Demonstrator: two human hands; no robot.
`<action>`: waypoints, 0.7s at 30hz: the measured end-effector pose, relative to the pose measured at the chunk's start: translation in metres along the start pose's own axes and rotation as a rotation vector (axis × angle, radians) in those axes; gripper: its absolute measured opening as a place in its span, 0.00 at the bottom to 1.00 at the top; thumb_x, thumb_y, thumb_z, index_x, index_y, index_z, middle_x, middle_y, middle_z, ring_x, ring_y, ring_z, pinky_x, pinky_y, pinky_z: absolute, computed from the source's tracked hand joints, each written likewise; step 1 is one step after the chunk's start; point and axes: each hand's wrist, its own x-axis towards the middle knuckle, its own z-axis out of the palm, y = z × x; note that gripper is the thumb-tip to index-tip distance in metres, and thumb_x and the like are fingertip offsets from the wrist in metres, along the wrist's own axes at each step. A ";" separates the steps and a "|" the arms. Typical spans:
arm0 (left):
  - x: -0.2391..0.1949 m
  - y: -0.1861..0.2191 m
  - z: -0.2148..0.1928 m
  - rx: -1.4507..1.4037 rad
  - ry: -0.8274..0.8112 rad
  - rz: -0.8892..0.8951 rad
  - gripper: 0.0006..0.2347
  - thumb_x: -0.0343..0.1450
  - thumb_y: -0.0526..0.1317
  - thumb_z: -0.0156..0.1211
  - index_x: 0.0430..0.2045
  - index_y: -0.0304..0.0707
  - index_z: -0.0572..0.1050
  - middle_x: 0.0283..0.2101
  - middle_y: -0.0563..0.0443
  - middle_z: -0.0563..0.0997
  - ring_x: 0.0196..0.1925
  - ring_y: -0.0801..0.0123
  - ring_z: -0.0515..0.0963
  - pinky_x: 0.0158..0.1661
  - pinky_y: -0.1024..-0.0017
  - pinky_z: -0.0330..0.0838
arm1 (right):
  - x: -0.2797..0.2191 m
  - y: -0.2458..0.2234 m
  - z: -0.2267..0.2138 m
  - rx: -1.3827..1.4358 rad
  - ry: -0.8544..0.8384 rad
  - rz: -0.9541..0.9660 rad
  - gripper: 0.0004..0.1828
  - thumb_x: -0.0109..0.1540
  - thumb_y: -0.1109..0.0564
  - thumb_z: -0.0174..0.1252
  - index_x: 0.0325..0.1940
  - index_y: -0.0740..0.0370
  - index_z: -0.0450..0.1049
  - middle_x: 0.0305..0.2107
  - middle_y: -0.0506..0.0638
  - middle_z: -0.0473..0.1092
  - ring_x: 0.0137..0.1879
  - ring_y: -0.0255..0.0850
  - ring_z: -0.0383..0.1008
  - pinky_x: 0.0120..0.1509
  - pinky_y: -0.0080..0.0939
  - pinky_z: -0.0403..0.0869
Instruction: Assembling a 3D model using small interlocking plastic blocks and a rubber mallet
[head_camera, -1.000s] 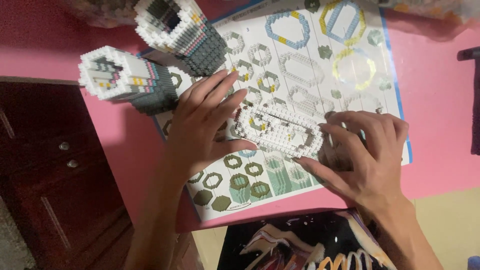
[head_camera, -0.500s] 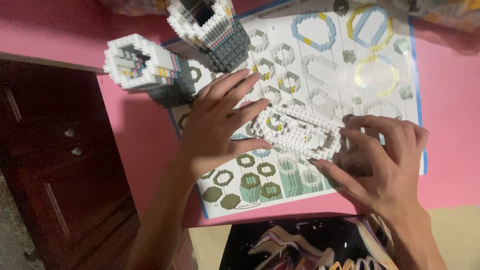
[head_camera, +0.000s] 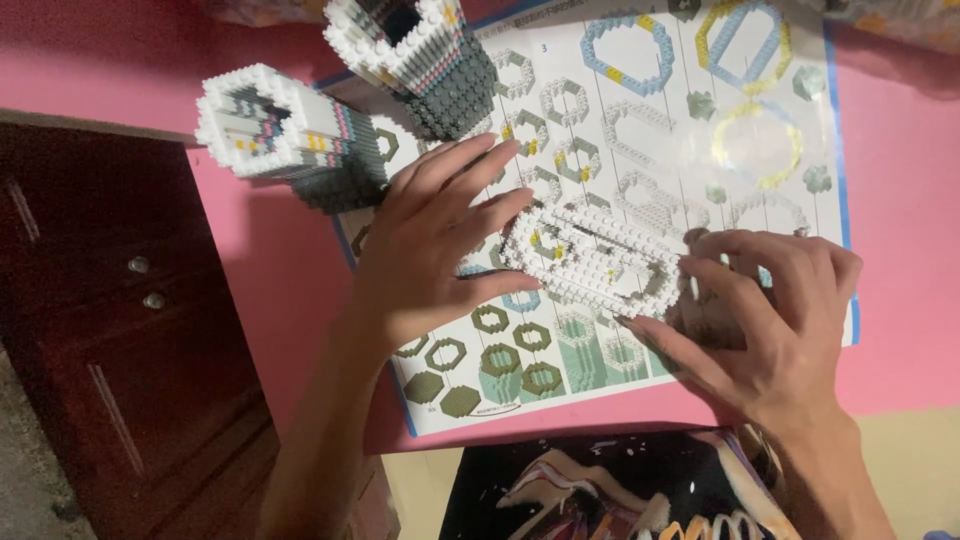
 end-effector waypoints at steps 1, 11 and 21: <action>0.001 0.001 -0.001 0.007 0.008 0.003 0.25 0.76 0.62 0.63 0.60 0.45 0.76 0.74 0.47 0.68 0.77 0.53 0.64 0.72 0.49 0.62 | -0.001 0.001 0.001 -0.012 0.012 -0.014 0.30 0.64 0.33 0.70 0.49 0.61 0.75 0.51 0.60 0.76 0.55 0.53 0.70 0.64 0.57 0.58; 0.005 0.004 -0.005 -0.034 0.029 -0.005 0.23 0.75 0.62 0.63 0.55 0.46 0.77 0.72 0.46 0.70 0.76 0.52 0.66 0.71 0.48 0.63 | 0.001 0.001 0.000 -0.014 0.022 -0.014 0.34 0.61 0.29 0.71 0.53 0.59 0.74 0.53 0.58 0.76 0.57 0.51 0.72 0.64 0.57 0.58; 0.004 0.002 -0.001 -0.035 0.088 0.023 0.26 0.74 0.63 0.64 0.58 0.48 0.75 0.71 0.48 0.72 0.75 0.49 0.71 0.69 0.46 0.69 | 0.005 -0.003 -0.003 -0.013 0.055 -0.003 0.33 0.62 0.30 0.70 0.53 0.59 0.74 0.53 0.56 0.76 0.55 0.50 0.72 0.66 0.56 0.57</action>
